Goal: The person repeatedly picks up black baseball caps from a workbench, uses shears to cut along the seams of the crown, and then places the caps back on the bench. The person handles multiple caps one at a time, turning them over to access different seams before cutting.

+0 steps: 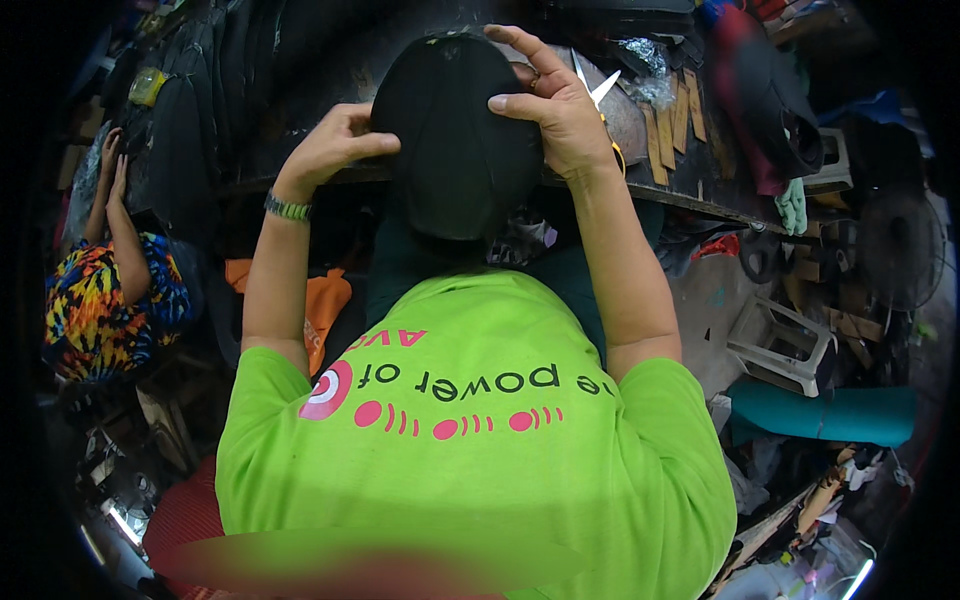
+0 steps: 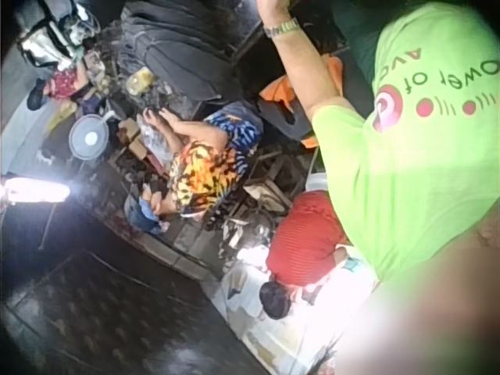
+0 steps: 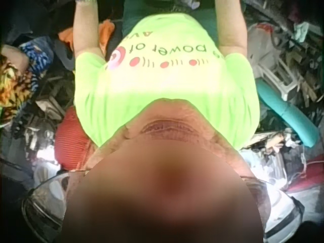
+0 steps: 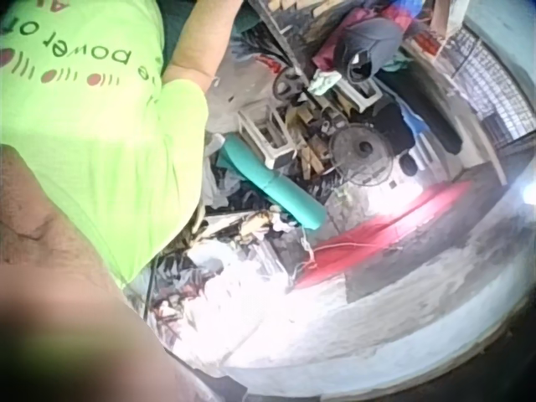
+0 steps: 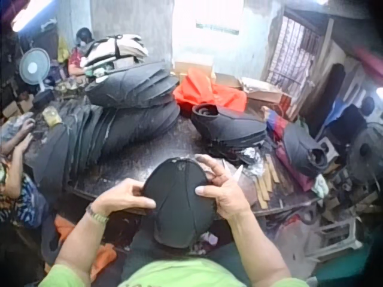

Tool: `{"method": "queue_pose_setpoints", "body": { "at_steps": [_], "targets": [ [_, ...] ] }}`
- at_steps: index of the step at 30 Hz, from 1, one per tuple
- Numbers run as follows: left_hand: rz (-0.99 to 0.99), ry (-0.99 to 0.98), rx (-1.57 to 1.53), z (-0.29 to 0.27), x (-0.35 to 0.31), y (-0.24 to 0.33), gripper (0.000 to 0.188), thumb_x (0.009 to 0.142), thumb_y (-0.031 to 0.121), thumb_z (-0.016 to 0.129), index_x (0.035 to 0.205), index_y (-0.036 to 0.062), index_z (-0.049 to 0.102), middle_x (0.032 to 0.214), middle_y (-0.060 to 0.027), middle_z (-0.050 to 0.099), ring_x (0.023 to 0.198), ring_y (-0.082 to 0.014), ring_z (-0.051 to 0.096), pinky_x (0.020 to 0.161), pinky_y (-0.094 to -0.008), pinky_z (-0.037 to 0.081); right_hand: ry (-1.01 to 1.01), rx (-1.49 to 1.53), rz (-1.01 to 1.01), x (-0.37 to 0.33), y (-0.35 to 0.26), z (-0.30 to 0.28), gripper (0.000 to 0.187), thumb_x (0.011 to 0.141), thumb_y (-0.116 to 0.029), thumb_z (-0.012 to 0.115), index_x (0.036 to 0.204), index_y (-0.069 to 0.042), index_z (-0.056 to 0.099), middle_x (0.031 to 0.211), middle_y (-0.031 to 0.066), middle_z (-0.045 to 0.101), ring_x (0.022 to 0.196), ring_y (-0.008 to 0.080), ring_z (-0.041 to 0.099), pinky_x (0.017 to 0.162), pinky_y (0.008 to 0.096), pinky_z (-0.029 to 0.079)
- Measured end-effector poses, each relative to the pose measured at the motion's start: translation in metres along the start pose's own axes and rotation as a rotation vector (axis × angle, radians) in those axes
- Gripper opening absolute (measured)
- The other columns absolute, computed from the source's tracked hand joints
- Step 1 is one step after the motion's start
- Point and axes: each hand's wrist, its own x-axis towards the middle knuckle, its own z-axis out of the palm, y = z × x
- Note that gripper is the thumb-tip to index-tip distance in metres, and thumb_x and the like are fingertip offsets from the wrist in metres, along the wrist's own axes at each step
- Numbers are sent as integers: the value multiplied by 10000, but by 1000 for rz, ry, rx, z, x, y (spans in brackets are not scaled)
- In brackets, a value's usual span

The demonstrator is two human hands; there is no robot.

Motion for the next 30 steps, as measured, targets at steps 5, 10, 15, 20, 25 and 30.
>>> {"method": "queue_pose_setpoints", "body": {
  "at_steps": [5,10,15,20,25,30],
  "targets": [
    [-25,-206,-251,-1,14,7,706,771,327,855,1298,-54,579,1179,-146,674,1097,-222,623,985,-345,493,-56,-52,-49,11,-3,2,703,775,101,683,1430,-97,525,1267,110,663,1127,184,649,1008,312,513],
    [224,-45,-278,-2,33,6,296,901,176,739,1129,-10,703,1058,-77,735,946,-132,686,924,-284,530,14,-416,-234,20,5,6,632,821,43,677,1419,-110,537,1214,97,683,1155,228,630,1030,325,483],
    [134,220,-405,-9,28,-20,376,898,130,734,1238,8,626,1055,-85,719,867,-135,704,790,-266,599,265,-1478,-310,-16,-16,-5,373,882,-190,691,1238,-108,616,1083,144,695,1016,341,644,846,421,515],
    [142,318,-451,-15,24,-39,389,910,138,727,1261,11,619,1076,-77,715,899,-136,699,811,-277,591,237,-1759,111,-47,-19,-15,358,884,-251,700,1195,-92,620,1039,134,689,1010,340,647,811,439,533],
    [120,353,-575,-28,23,-46,387,917,147,724,1268,23,620,1098,-79,712,931,-161,699,842,-301,583,220,-1807,-85,-51,-5,-29,311,896,-174,667,1193,-98,613,1064,130,677,987,329,631,825,441,531],
    [71,454,-604,-46,18,-51,358,923,144,714,1248,25,625,1106,-108,709,943,-204,704,846,-318,585,188,-1667,-75,-47,-13,-38,220,923,-198,641,1118,-99,662,1020,111,683,971,326,626,828,422,511]
  ]
}}
